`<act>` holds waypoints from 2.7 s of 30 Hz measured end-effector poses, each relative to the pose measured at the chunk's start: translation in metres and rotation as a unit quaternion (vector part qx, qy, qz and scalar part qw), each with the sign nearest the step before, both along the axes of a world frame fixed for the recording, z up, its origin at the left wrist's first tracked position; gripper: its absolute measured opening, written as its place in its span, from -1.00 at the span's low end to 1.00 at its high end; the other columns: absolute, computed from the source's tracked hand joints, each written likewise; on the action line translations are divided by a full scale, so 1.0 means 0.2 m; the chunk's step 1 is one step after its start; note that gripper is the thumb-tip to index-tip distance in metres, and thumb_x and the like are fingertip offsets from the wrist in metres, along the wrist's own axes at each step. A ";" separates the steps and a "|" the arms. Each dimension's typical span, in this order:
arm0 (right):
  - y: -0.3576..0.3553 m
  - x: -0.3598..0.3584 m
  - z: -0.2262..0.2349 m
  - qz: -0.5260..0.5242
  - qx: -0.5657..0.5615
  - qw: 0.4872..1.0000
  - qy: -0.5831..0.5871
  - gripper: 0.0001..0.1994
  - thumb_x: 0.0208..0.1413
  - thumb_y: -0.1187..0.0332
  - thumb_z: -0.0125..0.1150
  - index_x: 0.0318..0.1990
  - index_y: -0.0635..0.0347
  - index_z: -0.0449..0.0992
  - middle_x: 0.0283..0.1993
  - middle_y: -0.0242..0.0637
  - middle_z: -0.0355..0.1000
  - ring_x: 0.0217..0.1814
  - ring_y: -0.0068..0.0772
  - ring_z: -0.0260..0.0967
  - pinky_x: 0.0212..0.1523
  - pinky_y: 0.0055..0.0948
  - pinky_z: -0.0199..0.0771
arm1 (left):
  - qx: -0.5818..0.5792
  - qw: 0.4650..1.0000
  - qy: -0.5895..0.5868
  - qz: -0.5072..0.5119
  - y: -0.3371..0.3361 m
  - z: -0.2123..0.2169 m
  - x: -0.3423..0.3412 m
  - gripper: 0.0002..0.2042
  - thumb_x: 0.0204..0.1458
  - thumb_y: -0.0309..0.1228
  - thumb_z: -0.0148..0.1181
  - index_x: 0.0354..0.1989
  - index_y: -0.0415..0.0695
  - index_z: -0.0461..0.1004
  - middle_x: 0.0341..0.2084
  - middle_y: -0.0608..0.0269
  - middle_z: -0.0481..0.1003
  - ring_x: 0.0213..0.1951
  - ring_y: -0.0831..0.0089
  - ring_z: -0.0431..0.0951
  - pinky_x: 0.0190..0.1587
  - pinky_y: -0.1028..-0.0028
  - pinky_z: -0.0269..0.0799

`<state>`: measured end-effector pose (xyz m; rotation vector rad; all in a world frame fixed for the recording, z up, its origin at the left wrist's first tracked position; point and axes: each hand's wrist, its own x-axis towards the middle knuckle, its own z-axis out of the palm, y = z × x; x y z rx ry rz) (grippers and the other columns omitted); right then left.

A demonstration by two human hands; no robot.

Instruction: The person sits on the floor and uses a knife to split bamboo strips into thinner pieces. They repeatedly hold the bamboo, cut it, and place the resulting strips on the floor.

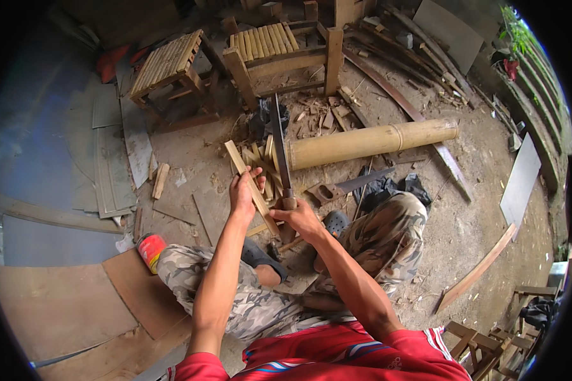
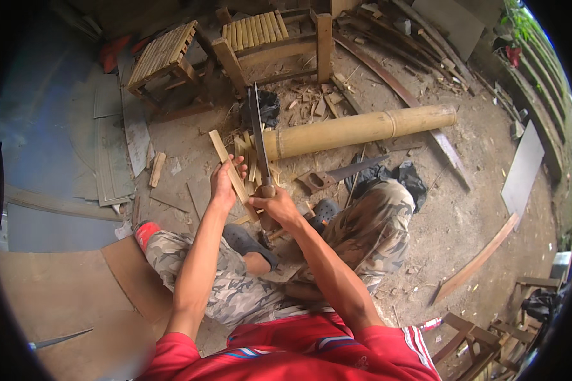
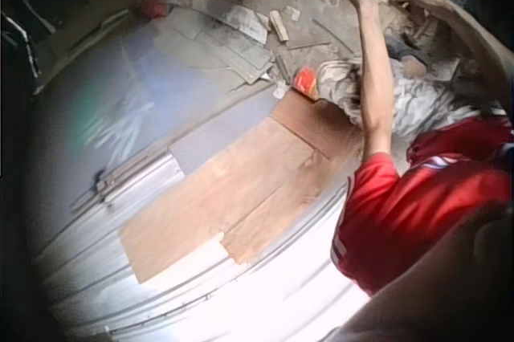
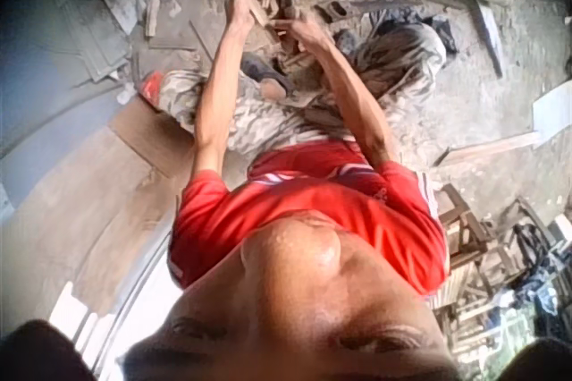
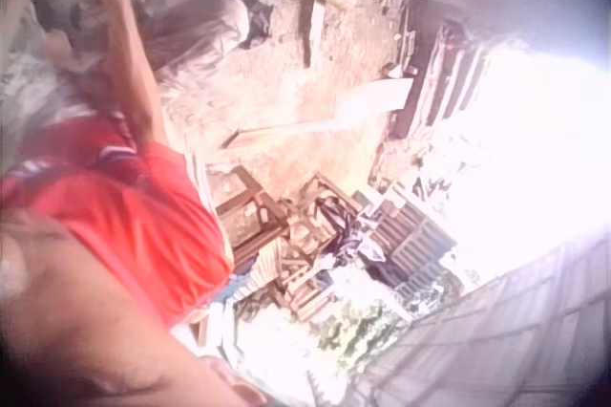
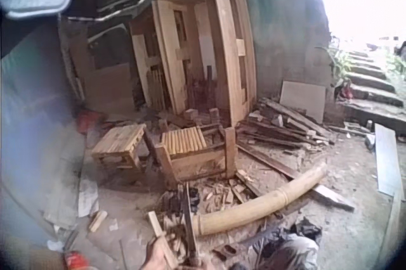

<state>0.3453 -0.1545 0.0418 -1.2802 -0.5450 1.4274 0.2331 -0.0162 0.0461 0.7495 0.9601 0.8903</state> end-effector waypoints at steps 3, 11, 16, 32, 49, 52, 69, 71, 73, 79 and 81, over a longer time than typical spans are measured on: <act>-0.07 0.10 0.11 -0.016 -0.003 0.997 -0.080 -0.74 -0.07 0.46 0.45 -0.24 0.24 0.50 -0.32 -0.37 0.46 -0.29 -0.52 0.38 -0.25 -0.45 0.40 | -0.025 0.998 -0.042 -0.026 0.00 0.01 0.14 -0.70 0.31 -0.34 -0.07 0.13 -0.21 0.25 -0.08 0.08 0.55 -0.23 0.36 0.56 -0.20 0.40 0.50; 0.01 0.37 0.33 -0.056 -0.038 0.964 -0.257 -0.83 -0.04 0.38 0.37 -0.33 0.26 0.55 -0.46 -0.32 0.51 -0.44 -0.49 0.43 -0.38 -0.43 0.43 | 0.036 0.966 0.159 -0.199 -0.12 0.12 0.30 -0.74 0.25 -0.17 0.09 -0.18 -0.14 0.43 -0.32 0.32 0.51 -0.35 0.50 0.52 -0.27 0.46 0.49; 0.24 0.56 0.55 -0.003 -0.069 0.938 -0.339 -0.84 0.01 0.40 0.33 -0.28 0.24 0.55 -0.50 -0.41 0.48 -0.38 -0.58 0.44 -0.38 -0.51 0.47 | 0.028 0.981 0.023 -0.193 0.00 0.21 0.48 -0.73 0.19 -0.25 0.16 -0.11 -0.20 0.43 -0.28 0.22 0.53 -0.26 0.43 0.56 -0.18 0.37 0.54; 0.45 1.29 0.58 -0.180 -0.155 0.936 -0.262 -0.82 0.06 0.34 0.32 -0.33 0.29 0.54 -0.41 -0.35 0.50 -0.37 -0.55 0.44 -0.33 -0.49 0.48 | 0.338 0.805 0.479 -0.096 1.71 0.17 1.89 -0.43 0.13 -0.01 -0.11 -0.02 -0.34 0.45 -0.21 -0.22 0.56 -0.14 -0.15 0.57 0.01 0.04 0.46; 0.39 1.45 0.50 -0.175 -0.183 0.925 -0.282 -0.75 0.03 0.23 0.34 -0.34 0.25 0.53 -0.54 -0.34 0.43 -0.48 -0.54 0.33 -0.37 -0.42 0.36 | 0.451 0.642 0.590 -0.194 2.12 -0.01 2.45 -0.68 -0.03 -0.28 0.21 -0.30 -0.34 0.60 -0.26 -0.19 0.59 -0.04 -0.03 0.57 0.01 0.18 0.50; 0.39 1.44 0.51 -0.176 -0.185 0.923 -0.289 -0.75 0.03 0.23 0.34 -0.35 0.24 0.52 -0.54 -0.35 0.43 -0.47 -0.55 0.33 -0.37 -0.43 0.35 | 0.482 0.609 0.594 -0.210 2.17 -0.03 2.42 -0.66 -0.04 -0.25 0.20 -0.34 -0.37 0.59 -0.31 -0.20 0.59 -0.10 -0.03 0.59 -0.01 0.20 0.51; 0.39 1.45 0.51 -0.162 -0.197 0.932 -0.258 -0.84 0.01 0.33 0.31 -0.31 0.21 0.57 -0.48 -0.33 0.50 -0.43 -0.50 0.42 -0.31 -0.44 0.41 | 0.559 0.621 0.534 -0.127 2.15 -0.07 2.37 -0.45 -0.03 -0.13 0.19 -0.21 -0.55 0.49 -0.44 -0.21 0.58 -0.27 -0.06 0.61 -0.14 0.18 0.54; 0.40 1.43 0.51 -0.159 -0.198 0.930 -0.266 -0.85 0.01 0.34 0.30 -0.31 0.21 0.57 -0.48 -0.32 0.50 -0.43 -0.50 0.42 -0.32 -0.43 0.41 | 0.553 0.597 0.566 -0.129 2.19 -0.07 2.37 -0.41 -0.03 -0.12 0.19 -0.14 -0.60 0.43 -0.41 -0.23 0.58 -0.24 -0.04 0.62 -0.13 0.19 0.55; 0.41 1.43 0.53 -0.151 -0.200 0.928 -0.275 -0.85 0.01 0.33 0.30 -0.31 0.21 0.57 -0.48 -0.32 0.51 -0.42 -0.50 0.43 -0.32 -0.43 0.41 | 0.537 0.594 0.584 -0.130 2.24 -0.07 2.37 -0.39 -0.02 -0.12 0.19 -0.11 -0.60 0.42 -0.39 -0.24 0.58 -0.22 -0.03 0.62 -0.11 0.20 0.55; 0.42 1.42 0.52 -0.140 -0.208 0.923 -0.292 -0.82 0.01 0.31 0.32 -0.30 0.21 0.57 -0.47 -0.30 0.52 -0.41 -0.47 0.45 -0.30 -0.40 0.42 | 0.459 0.602 0.632 -0.164 2.24 -0.05 2.41 -0.61 0.05 -0.08 0.20 -0.22 -0.21 0.61 -0.23 -0.03 0.61 -0.09 0.13 0.61 -0.01 0.22 0.50; 0.41 1.42 0.51 -0.143 -0.200 0.928 -0.281 -0.82 0.01 0.30 0.32 -0.30 0.21 0.57 -0.46 -0.29 0.52 -0.40 -0.46 0.46 -0.29 -0.40 0.42 | 0.469 0.577 0.648 -0.164 2.24 -0.03 2.40 -0.59 0.08 -0.05 0.16 -0.14 -0.16 0.59 -0.24 0.03 0.62 -0.12 0.13 0.62 -0.04 0.20 0.50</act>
